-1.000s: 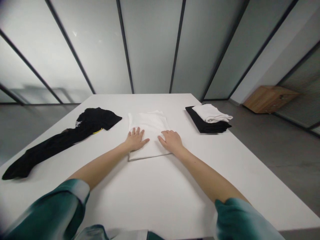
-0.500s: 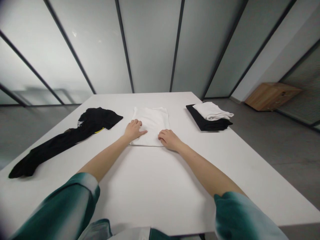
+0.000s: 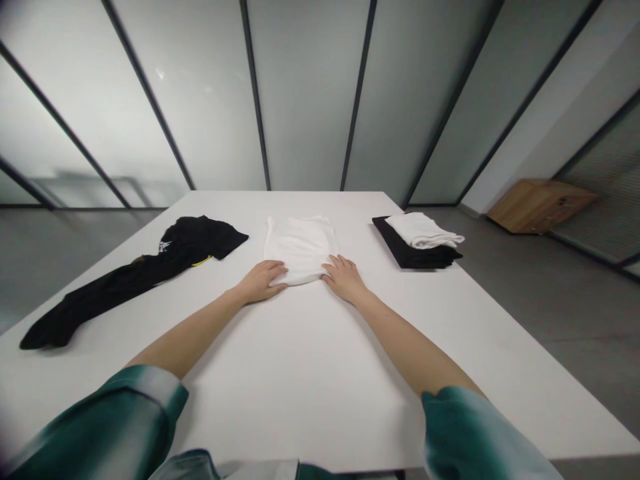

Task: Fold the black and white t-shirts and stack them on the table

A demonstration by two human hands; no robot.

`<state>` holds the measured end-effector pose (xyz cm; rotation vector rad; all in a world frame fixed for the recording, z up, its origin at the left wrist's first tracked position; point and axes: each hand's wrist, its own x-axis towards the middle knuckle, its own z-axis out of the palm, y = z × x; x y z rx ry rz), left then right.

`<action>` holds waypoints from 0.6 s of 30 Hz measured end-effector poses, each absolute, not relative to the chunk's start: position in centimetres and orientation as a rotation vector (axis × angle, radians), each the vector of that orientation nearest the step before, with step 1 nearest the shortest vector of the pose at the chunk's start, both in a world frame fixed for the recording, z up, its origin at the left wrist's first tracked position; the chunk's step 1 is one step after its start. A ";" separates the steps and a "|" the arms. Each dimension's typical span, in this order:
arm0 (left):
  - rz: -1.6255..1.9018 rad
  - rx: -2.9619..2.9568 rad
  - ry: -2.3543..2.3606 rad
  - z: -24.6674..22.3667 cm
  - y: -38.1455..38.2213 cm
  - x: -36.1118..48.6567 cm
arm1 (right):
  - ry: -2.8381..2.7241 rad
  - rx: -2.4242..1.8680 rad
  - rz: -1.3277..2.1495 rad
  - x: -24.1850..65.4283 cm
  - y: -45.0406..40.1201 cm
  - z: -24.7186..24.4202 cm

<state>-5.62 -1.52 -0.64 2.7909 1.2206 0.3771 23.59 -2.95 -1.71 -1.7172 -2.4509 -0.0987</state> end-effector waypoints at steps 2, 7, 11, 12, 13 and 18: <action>0.361 2.797 1.205 -0.7 -1.5 -5.4 | -2.476 -1.640 -0.088 23.8 -3.2 -1.6; 0.322 2.758 1.367 -0.5 -1.6 -4.6 | -2.515 -1.495 -0.089 22.2 -4.1 -1.2; 0.376 2.595 1.575 -0.1 -1.5 -4.2 | -2.458 -1.556 -0.106 20.8 -4.2 -1.0; 0.384 2.569 1.599 0.0 -1.4 -4.2 | -2.439 -1.591 -0.108 21.0 -4.1 -1.0; 0.384 2.551 1.614 0.0 -1.3 -4.3 | -2.422 -1.629 -0.107 21.3 -3.8 -0.9; 0.292 2.638 1.454 0.2 -1.3 -5.4 | -2.354 -1.755 -0.053 24.1 -2.7 -0.9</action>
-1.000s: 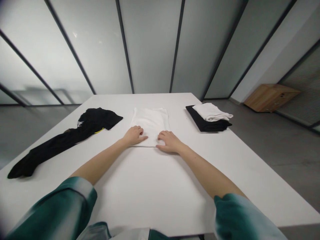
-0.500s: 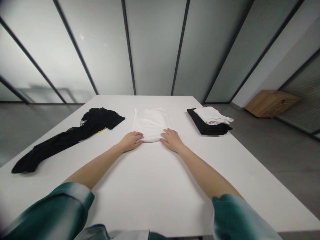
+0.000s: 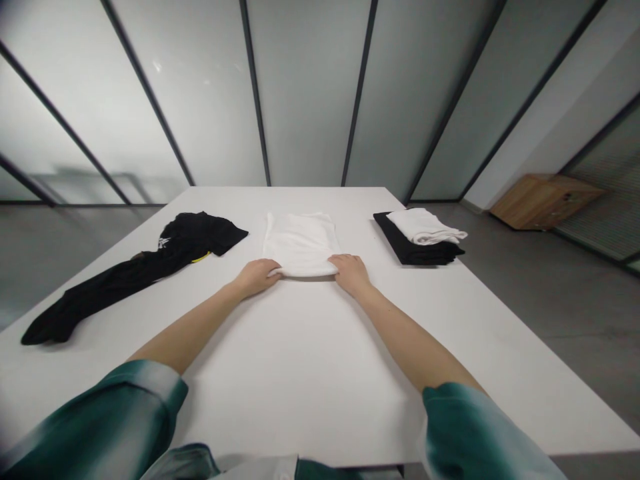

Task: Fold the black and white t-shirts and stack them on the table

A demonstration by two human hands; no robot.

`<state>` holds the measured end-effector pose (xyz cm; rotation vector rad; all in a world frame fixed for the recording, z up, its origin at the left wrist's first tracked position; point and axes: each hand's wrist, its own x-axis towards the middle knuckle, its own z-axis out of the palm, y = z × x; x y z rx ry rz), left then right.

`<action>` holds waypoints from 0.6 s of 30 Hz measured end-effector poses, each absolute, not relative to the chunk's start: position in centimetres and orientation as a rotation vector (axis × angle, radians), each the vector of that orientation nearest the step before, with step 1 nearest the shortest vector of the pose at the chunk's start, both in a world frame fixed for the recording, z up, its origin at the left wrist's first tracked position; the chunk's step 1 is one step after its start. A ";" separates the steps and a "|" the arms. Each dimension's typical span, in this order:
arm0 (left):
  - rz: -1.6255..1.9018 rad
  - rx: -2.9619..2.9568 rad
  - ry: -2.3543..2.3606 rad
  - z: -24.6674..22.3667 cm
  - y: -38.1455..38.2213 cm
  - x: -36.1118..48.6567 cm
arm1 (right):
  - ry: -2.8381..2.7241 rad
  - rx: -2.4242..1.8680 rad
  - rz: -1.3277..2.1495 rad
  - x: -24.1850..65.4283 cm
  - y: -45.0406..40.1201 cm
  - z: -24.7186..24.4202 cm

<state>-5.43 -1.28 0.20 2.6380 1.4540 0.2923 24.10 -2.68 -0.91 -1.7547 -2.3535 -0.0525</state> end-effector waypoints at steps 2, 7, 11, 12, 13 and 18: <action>0.259 2.717 1.325 0.5 -1.3 -6.1 | -2.332 -1.737 -0.028 24.7 -2.5 -0.7; 0.281 2.660 1.363 3.3 -1.6 -7.6 | -2.320 -1.542 0.119 25.9 -2.8 1.7; 0.636 2.359 1.233 7.0 -1.4 -8.5 | -2.099 -1.458 0.537 27.8 -2.5 4.3; 0.726 2.254 1.192 7.7 -1.0 -8.6 | -1.979 -1.451 0.645 28.1 -2.1 4.8; 0.809 2.152 1.161 8.2 -0.4 -8.5 | -1.858 -1.427 0.735 28.2 -1.6 5.1; 1.068 1.773 1.252 6.6 4.4 -7.0 | -1.571 -1.444 0.835 26.0 2.2 5.4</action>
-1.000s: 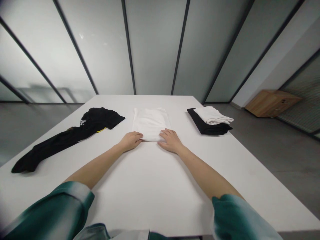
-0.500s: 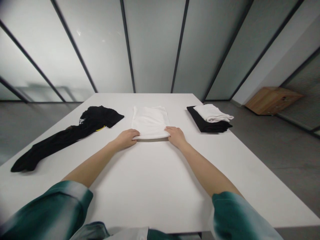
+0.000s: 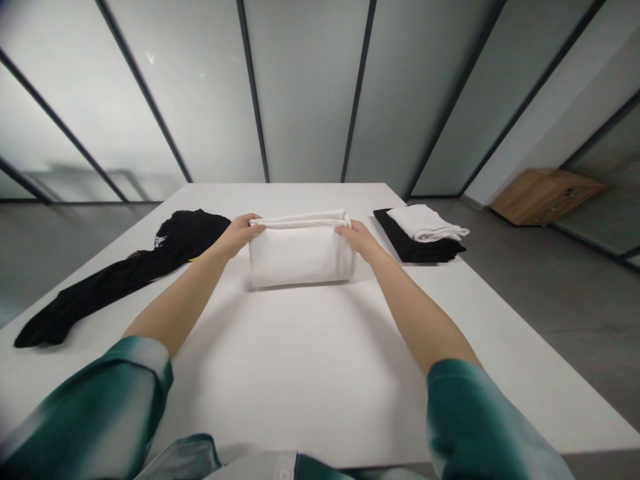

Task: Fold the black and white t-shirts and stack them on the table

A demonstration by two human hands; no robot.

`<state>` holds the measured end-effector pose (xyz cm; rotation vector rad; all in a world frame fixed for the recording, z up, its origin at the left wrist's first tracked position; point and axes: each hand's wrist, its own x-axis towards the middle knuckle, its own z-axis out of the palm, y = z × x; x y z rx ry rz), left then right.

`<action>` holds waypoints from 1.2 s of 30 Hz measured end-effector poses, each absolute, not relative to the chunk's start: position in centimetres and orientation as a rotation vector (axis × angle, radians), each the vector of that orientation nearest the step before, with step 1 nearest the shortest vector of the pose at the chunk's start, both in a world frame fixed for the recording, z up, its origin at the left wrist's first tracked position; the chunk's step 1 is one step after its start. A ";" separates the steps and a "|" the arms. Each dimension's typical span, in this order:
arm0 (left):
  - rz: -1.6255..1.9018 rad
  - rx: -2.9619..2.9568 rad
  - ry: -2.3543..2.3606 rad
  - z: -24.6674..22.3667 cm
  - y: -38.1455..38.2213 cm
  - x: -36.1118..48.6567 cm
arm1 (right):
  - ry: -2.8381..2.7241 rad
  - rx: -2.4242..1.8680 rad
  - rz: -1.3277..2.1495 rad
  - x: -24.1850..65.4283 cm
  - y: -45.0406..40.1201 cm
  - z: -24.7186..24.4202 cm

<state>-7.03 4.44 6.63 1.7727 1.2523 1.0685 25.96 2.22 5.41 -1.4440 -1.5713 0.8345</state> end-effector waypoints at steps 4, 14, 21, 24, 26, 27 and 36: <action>1.020 1.612 1.509 2.6 7.2 -5.5 | -1.712 -1.807 0.593 23.4 4.3 3.9; 0.781 2.384 1.776 1.9 4.6 -3.8 | -2.116 -1.831 -0.112 20.7 3.3 1.8; 0.058 2.477 1.587 0.5 -0.4 -4.7 | -2.490 -1.720 0.161 20.5 0.5 -0.9; 0.047 2.490 1.561 -0.1 -1.2 -6.2 | -2.412 -1.670 0.176 21.9 -0.2 -2.3; 0.055 2.493 1.549 -0.2 -1.2 -6.7 | -2.367 -1.638 0.187 22.5 -0.3 -2.7; 0.061 2.491 1.545 -0.2 -1.2 -6.7 | -2.347 -1.626 0.200 22.7 -0.3 -2.8; 0.086 2.573 1.423 -0.6 -0.7 -7.4 | -1.740 -1.632 0.392 24.2 1.0 -2.8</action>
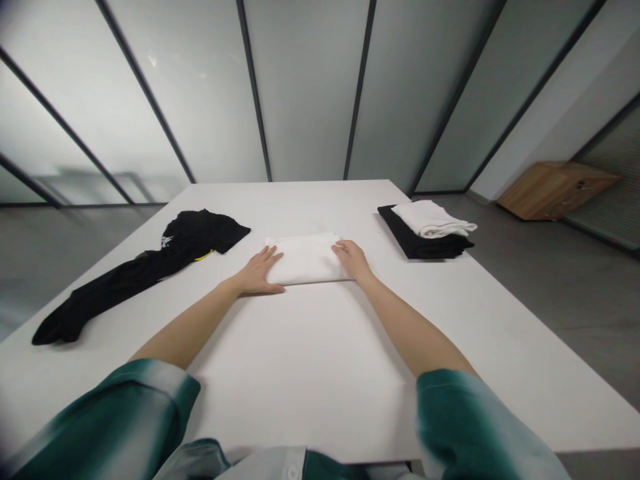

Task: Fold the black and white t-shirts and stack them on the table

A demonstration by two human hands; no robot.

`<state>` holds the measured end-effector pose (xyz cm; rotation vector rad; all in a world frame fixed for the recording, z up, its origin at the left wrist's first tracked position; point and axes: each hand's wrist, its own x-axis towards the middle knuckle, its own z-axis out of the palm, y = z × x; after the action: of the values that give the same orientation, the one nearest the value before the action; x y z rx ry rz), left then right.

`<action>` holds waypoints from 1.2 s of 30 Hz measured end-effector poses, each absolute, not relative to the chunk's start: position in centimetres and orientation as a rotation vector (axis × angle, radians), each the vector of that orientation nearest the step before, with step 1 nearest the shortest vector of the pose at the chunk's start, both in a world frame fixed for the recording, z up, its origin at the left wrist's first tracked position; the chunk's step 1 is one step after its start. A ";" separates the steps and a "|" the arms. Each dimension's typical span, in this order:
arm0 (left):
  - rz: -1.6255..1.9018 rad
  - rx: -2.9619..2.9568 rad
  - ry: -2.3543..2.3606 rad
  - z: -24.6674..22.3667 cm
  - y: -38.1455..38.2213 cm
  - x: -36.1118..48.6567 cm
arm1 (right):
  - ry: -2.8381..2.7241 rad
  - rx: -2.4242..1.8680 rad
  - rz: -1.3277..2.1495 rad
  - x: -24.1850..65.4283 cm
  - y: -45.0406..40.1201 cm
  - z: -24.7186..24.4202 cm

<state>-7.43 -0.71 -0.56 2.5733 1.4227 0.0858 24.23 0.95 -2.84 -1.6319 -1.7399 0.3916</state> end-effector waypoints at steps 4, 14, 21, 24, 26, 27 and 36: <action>0.089 2.590 1.379 -0.7 -0.5 -7.9 | -1.634 -2.053 0.238 25.1 0.8 -2.0; 0.132 2.576 1.402 -0.8 -0.4 -7.7 | -1.836 -2.140 0.343 22.7 -0.2 -0.6; 0.136 2.569 1.395 -0.8 -0.4 -7.8 | -1.521 -1.831 0.792 22.4 -0.6 1.1; 0.163 2.573 1.387 -0.9 -0.3 -7.9 | -1.283 -1.703 1.013 22.6 -0.9 1.7; 0.194 2.570 1.396 -1.0 -0.1 -8.1 | -1.130 -1.635 1.165 22.7 -1.1 2.2; 0.214 2.566 1.411 -1.0 0.0 -8.1 | -1.067 -1.592 1.244 22.8 -1.1 2.4; 0.362 2.470 1.630 -1.3 1.0 -8.7 | -0.821 -1.455 1.398 21.8 -1.0 2.1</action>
<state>-8.75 0.97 -1.34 2.4697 1.6304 0.3622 21.84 -1.01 2.15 -1.4546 -0.8206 1.3976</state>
